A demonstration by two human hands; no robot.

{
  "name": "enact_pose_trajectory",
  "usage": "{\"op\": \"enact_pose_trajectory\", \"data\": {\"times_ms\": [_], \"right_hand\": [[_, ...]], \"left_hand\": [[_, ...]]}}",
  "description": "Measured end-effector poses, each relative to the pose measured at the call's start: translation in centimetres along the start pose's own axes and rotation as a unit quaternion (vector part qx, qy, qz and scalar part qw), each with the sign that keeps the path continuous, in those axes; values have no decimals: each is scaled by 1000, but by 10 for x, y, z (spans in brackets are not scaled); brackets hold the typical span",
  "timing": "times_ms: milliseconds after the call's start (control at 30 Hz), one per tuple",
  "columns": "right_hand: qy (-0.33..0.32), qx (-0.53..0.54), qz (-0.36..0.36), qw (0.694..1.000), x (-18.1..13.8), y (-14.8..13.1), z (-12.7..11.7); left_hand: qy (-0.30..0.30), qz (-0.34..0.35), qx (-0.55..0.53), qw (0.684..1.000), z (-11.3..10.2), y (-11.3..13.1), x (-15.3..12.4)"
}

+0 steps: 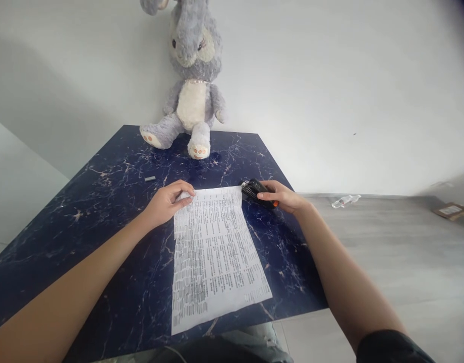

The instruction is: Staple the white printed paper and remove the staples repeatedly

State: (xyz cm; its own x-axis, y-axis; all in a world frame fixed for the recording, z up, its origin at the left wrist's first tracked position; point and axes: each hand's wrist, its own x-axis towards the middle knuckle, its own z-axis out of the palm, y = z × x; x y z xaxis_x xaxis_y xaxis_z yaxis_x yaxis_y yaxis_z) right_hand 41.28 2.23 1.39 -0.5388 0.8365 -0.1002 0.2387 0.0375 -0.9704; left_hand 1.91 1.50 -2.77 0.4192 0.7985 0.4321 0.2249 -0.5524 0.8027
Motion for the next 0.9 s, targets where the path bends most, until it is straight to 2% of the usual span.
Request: {"op": "enact_pose_trajectory", "data": {"times_ms": [233, 533, 900], "right_hand": [[-103, -31, -5, 994, 0, 6, -12], [-154, -22, -13, 988, -2, -5, -7], [-109, -62, -27, 992, -6, -9, -12]], "left_hand": [[9, -20, -14, 1000, -4, -1, -1], [21, -31, -18, 999, -2, 4, -1], [47, -62, -54, 995, 0, 4, -2]]}}
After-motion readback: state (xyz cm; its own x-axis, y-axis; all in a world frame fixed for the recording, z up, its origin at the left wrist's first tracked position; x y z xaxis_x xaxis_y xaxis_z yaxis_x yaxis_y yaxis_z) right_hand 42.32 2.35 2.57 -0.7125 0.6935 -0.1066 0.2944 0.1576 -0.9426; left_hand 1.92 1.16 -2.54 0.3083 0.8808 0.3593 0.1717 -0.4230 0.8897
